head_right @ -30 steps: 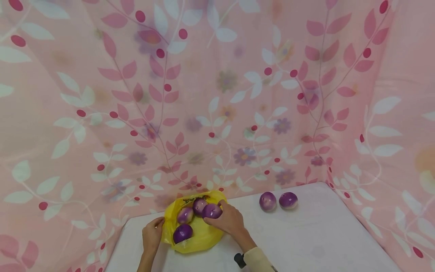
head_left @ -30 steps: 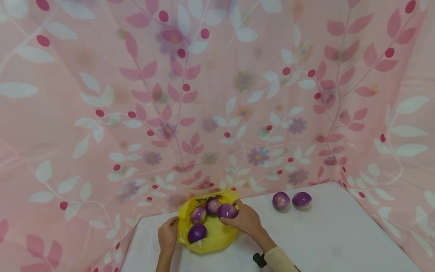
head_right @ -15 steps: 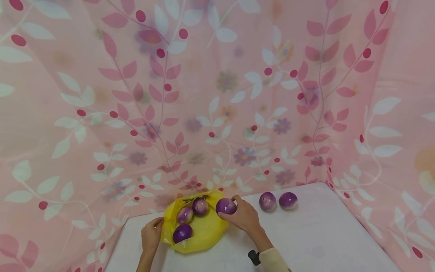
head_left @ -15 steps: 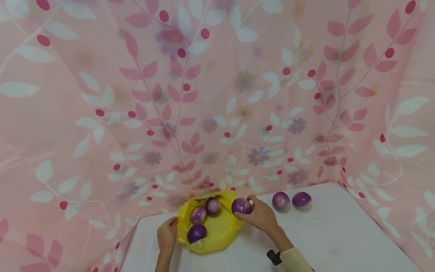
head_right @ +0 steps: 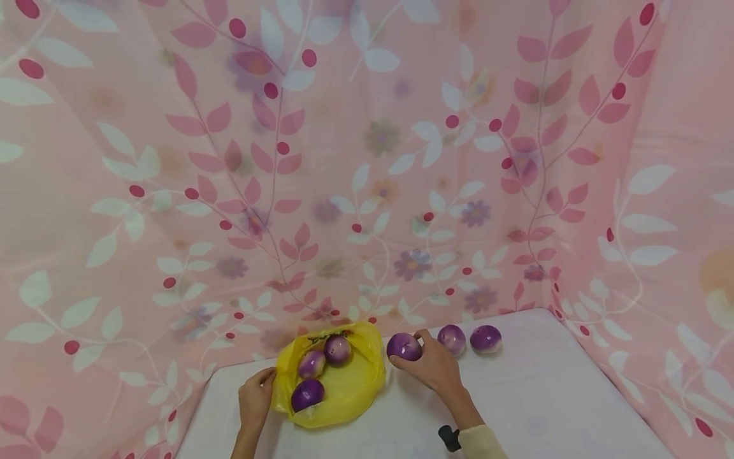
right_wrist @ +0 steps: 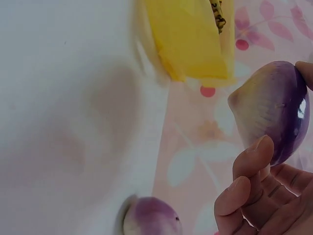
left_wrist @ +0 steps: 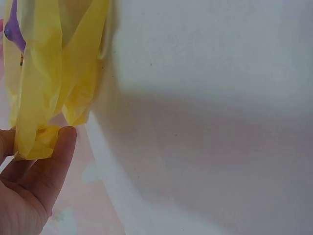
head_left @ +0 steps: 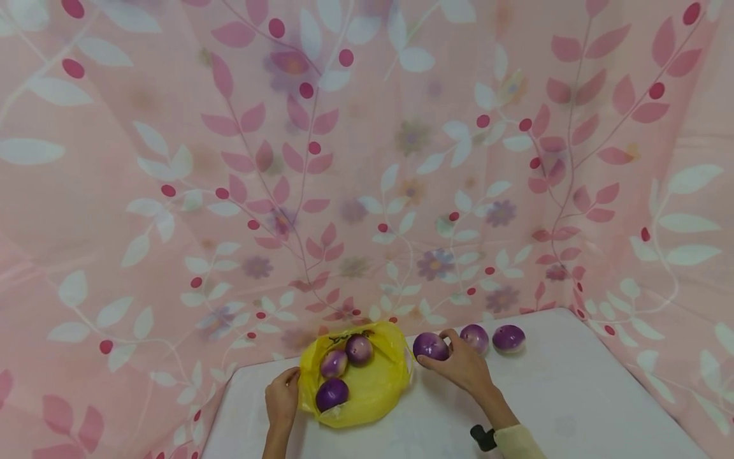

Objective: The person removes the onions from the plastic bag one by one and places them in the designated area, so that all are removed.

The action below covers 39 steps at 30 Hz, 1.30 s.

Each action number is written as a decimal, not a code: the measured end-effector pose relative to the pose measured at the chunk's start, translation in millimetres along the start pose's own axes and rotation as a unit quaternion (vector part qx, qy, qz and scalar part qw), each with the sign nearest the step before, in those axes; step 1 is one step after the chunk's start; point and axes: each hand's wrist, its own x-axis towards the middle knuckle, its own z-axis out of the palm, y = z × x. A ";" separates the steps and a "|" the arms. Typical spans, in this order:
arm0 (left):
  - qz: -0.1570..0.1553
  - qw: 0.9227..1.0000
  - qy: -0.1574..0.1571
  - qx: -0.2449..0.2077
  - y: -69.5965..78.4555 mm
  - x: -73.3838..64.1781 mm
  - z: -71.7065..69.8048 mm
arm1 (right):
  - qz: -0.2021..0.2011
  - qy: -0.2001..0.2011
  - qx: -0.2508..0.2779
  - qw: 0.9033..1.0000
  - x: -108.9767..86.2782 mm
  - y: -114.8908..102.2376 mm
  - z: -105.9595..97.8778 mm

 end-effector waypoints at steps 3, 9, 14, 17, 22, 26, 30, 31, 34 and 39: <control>-0.004 1.000 -0.001 0.000 -1.2 -0.4 0.5 | -0.005 0.009 -0.012 1.000 0.8 6.4 -4.1; 0.003 1.000 0.003 0.001 -1.5 0.1 0.1 | -0.019 0.022 -0.031 0.999 3.2 19.0 -13.3; 0.003 1.000 0.006 0.002 -1.3 0.3 0.7 | -0.029 0.034 -0.042 0.998 4.7 30.3 -21.8; -0.002 1.000 0.004 0.006 -1.7 -0.1 1.6 | -0.027 0.032 -0.042 0.998 6.1 37.7 -26.4; -0.007 1.000 -0.001 0.008 -2.3 -0.2 2.9 | -0.019 0.030 -0.045 0.998 7.1 49.1 -34.9; -0.008 1.000 -0.001 0.009 -2.1 0.6 3.2 | -0.015 0.027 -0.051 0.998 8.3 55.8 -43.5; -0.004 1.000 0.005 0.012 -2.1 1.2 3.1 | -0.011 0.027 -0.057 0.998 10.5 62.4 -54.1; -0.002 1.000 0.005 0.013 -2.2 1.3 2.9 | -0.008 0.027 -0.059 0.998 11.2 64.6 -56.9; -0.001 1.000 0.004 0.012 -1.9 1.0 2.1 | -0.002 0.024 -0.065 0.998 12.2 71.2 -64.7; -0.006 1.000 -0.003 0.006 -1.2 -0.7 1.3 | 0.002 0.022 -0.073 0.997 12.8 83.0 -76.2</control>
